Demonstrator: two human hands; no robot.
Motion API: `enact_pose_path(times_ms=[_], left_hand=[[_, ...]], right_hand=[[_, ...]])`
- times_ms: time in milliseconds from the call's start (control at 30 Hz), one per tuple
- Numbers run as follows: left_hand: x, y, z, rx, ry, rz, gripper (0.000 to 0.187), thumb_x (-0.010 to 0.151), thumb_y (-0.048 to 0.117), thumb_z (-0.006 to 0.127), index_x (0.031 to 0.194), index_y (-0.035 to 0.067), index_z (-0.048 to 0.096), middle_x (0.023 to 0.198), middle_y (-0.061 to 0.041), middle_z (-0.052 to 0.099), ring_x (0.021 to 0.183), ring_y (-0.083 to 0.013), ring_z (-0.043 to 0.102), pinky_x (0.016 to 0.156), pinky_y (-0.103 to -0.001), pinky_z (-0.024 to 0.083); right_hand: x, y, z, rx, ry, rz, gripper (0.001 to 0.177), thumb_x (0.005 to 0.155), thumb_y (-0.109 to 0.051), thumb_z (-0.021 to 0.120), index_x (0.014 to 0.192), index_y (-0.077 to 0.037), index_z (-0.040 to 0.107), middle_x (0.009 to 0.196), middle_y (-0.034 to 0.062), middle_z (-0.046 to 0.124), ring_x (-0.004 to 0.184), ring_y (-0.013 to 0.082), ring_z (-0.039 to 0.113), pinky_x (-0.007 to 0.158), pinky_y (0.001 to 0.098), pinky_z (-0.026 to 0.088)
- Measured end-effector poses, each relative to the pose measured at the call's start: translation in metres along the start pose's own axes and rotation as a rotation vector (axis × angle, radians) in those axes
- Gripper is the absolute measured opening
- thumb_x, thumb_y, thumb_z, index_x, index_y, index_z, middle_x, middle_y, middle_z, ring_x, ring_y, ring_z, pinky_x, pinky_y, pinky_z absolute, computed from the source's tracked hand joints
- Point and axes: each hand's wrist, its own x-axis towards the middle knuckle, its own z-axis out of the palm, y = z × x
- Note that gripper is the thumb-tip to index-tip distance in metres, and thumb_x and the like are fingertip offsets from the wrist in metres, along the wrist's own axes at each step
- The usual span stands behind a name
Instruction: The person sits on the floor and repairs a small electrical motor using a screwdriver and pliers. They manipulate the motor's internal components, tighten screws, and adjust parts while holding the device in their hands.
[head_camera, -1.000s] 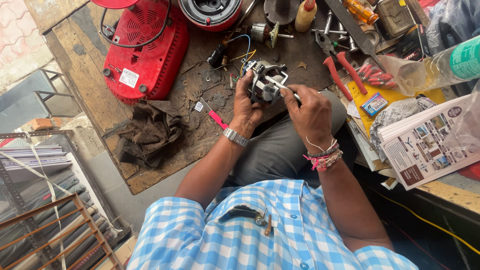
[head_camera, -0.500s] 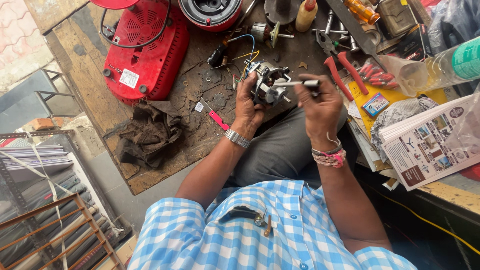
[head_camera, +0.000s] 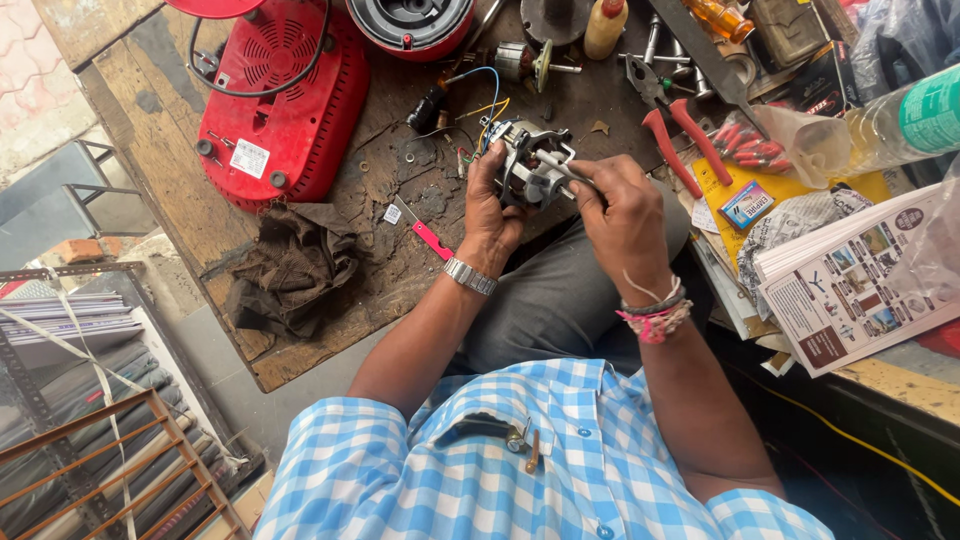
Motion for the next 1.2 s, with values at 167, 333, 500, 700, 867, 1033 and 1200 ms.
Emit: enact_pose_path(times_ms=[167,333,500,700,867,1033,1200], left_hand=[[0.003,-0.003,-0.004,-0.044,-0.026,0.001,0.049,0.087,0.043,0.076,0.12,0.015,0.054,0.104,-0.008,0.068,0.08,-0.0185,0.074,0.054,-0.031,0.061],[0.004,-0.004,-0.002,-0.081,-0.041,0.042,0.044,0.09,0.042,0.076,0.118,0.014,0.056,0.105,-0.01,0.067,0.082,-0.0204,0.072,0.058,-0.037,0.061],[0.004,-0.003,-0.002,-0.068,0.045,-0.013,0.047,0.083,0.041,0.076,0.119,0.018,0.056,0.108,-0.003,0.066,0.091,-0.0181,0.071,0.064,-0.042,0.064],[0.002,-0.003,-0.001,-0.095,0.027,0.0,0.049,0.086,0.04,0.077,0.122,0.016,0.055,0.112,-0.005,0.064,0.096,-0.0209,0.071,0.073,-0.05,0.065],[-0.001,-0.001,0.005,-0.121,0.043,-0.019,0.049,0.084,0.039,0.076,0.122,0.018,0.053,0.113,-0.005,0.064,0.097,-0.0219,0.07,0.075,-0.055,0.064],[-0.005,-0.001,0.004,-0.104,0.045,-0.016,0.05,0.084,0.039,0.076,0.123,0.018,0.052,0.118,-0.006,0.063,0.101,-0.0239,0.07,0.076,-0.054,0.064],[-0.003,-0.003,0.004,-0.089,0.05,-0.003,0.054,0.083,0.041,0.077,0.124,0.017,0.052,0.118,-0.006,0.061,0.102,-0.0237,0.069,0.076,-0.055,0.064]], right_hand=[[0.0,-0.007,0.007,0.005,0.058,-0.001,0.016,0.094,-0.001,0.077,0.11,-0.002,0.074,0.103,0.0126,0.07,0.091,0.0265,0.07,0.077,0.0364,0.056],[0.002,-0.014,0.007,-0.04,0.104,-0.074,0.018,0.092,0.001,0.078,0.109,-0.001,0.074,0.105,0.0138,0.068,0.094,0.0293,0.068,0.08,0.0381,0.055],[0.002,-0.017,0.006,-0.049,0.08,-0.126,0.022,0.093,0.003,0.075,0.114,-0.002,0.075,0.109,0.014,0.067,0.098,0.0288,0.067,0.082,0.037,0.055],[-0.003,-0.017,0.012,-0.135,0.076,-0.033,0.017,0.101,-0.009,0.075,0.116,-0.002,0.074,0.105,0.0131,0.069,0.093,0.0294,0.068,0.079,0.0398,0.055],[-0.001,-0.016,0.014,-0.081,0.053,0.011,0.022,0.105,-0.02,0.071,0.114,0.0,0.069,0.102,0.0151,0.07,0.09,0.0325,0.069,0.074,0.0413,0.054],[-0.004,-0.016,0.015,-0.071,0.047,-0.055,0.019,0.107,-0.018,0.065,0.111,0.0,0.066,0.102,0.0163,0.07,0.091,0.0335,0.07,0.076,0.0422,0.055],[-0.003,-0.014,0.015,-0.032,-0.073,0.23,0.027,0.105,-0.024,0.068,0.117,0.0,0.065,0.083,0.0134,0.07,0.073,0.0289,0.072,0.063,0.0413,0.053]])
